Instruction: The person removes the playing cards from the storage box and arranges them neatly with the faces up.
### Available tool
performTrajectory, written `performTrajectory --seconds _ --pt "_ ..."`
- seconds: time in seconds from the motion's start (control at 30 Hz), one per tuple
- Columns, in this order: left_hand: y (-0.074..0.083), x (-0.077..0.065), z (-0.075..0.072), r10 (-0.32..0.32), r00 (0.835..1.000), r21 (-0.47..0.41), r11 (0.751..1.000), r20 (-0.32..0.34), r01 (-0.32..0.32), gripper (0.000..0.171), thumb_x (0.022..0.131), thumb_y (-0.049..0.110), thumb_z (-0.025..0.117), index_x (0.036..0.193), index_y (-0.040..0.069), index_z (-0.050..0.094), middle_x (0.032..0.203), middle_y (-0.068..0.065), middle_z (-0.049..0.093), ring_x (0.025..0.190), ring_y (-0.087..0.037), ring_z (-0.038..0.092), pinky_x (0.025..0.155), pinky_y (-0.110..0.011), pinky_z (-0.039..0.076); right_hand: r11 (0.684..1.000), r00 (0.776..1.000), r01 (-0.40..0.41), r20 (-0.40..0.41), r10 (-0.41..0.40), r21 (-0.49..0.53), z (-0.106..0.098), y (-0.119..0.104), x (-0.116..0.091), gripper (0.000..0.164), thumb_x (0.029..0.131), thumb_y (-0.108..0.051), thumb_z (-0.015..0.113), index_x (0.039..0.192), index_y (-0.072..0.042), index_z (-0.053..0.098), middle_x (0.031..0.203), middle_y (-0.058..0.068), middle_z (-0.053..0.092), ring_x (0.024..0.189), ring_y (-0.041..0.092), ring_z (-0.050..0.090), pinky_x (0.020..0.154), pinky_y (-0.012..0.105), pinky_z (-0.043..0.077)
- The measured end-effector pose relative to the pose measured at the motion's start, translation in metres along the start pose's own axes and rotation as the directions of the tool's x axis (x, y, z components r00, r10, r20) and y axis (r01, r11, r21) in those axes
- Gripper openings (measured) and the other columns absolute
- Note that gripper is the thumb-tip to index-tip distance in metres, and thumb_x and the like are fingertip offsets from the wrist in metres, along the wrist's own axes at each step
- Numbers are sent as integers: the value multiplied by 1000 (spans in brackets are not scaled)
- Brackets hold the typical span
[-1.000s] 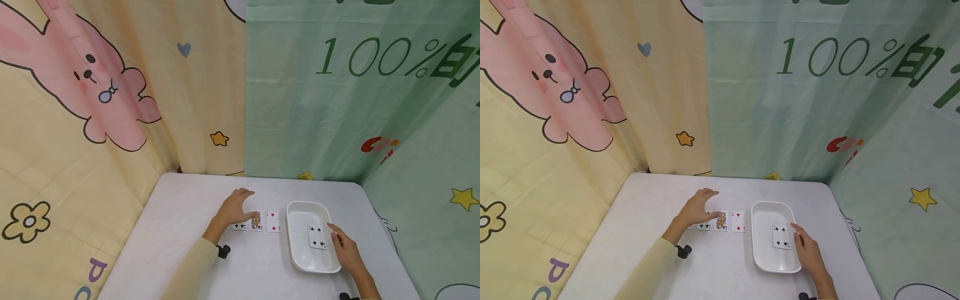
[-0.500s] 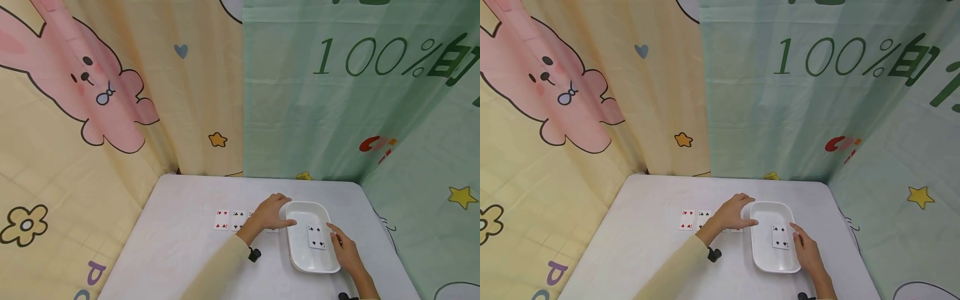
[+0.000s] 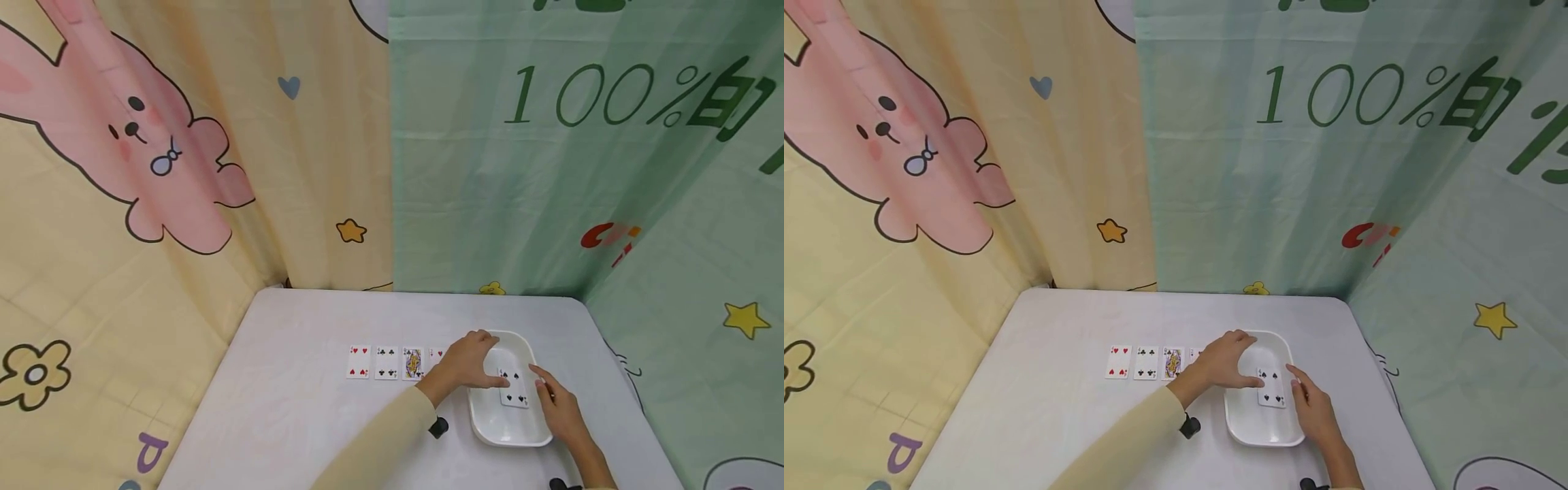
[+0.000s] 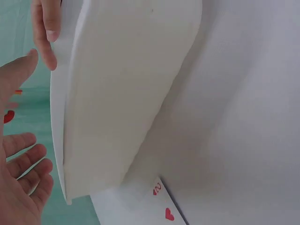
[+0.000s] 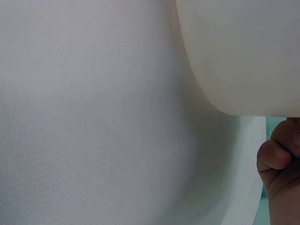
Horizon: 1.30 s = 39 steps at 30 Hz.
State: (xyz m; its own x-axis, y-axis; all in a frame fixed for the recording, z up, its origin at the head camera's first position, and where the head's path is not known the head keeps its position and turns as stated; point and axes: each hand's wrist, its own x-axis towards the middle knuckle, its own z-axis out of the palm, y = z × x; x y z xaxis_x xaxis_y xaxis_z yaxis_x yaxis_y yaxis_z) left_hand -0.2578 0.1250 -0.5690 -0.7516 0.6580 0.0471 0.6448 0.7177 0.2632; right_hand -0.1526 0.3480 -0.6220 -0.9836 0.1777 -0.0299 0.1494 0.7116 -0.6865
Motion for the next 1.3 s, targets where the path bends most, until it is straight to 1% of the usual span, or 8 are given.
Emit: performTrajectory --seconds 0.13,0.37,0.47,0.6,0.73,0.87,1.1,1.3 --pt "8 5 13 -22 999 54 998 25 20 101 76 85 64 155 25 47 154 6 50 140 -12 49 107 -28 51 1000 1000 -18 19 18 6 1 0 2 45 113 -33 38 155 -20 46 97 11 61 84 19 54 67 26 47" --pt "21 10 31 -46 998 121 992 52 39 104 70 88 68 153 27 49 149 9 52 131 -8 52 103 -24 51 1000 1000 3 12 -3 -11 -1 1 2 44 113 -31 40 155 -18 47 105 13 67 89 21 59 71 28 52" --pt "25 11 39 -66 997 199 978 51 55 110 68 92 64 154 28 46 150 11 51 132 -7 52 104 -24 49 1000 1000 10 17 -9 -12 -1 1 1 44 113 -30 40 154 -18 47 105 13 67 90 20 60 70 26 51" --pt "30 12 44 -97 993 303 950 68 72 119 63 98 59 156 27 43 148 11 51 130 -6 53 102 -25 48 1000 1000 4 11 -4 -18 -3 -1 1 44 113 -29 41 154 -17 48 108 14 69 90 20 62 70 25 52" --pt "34 11 43 -126 987 360 929 102 82 116 58 99 62 149 28 49 138 14 55 121 -4 54 97 -24 48 1000 1000 -16 25 17 -19 -3 -2 1 44 113 -30 40 155 -18 45 113 17 68 91 21 62 72 27 53" --pt "36 10 42 -121 986 385 920 110 70 108 60 99 61 144 31 54 136 15 56 122 -5 53 98 -25 48 1000 999 -18 37 19 -14 -3 -1 1 45 113 -31 39 156 -18 44 116 19 68 93 23 62 73 28 54" --pt "35 12 47 -79 993 363 931 92 41 89 67 94 62 135 36 60 130 16 58 118 -5 55 99 -27 49 1000 1000 27 5 -27 -14 -3 0 1 44 113 -30 39 154 -16 47 110 18 69 89 21 61 69 25 52" --pt "35 11 50 -67 993 372 928 96 26 85 70 93 61 134 37 61 128 18 59 114 -4 54 97 -25 50 999 1000 30 6 -29 -14 -2 0 2 44 113 -31 39 154 -17 47 103 15 67 86 20 58 67 25 51"
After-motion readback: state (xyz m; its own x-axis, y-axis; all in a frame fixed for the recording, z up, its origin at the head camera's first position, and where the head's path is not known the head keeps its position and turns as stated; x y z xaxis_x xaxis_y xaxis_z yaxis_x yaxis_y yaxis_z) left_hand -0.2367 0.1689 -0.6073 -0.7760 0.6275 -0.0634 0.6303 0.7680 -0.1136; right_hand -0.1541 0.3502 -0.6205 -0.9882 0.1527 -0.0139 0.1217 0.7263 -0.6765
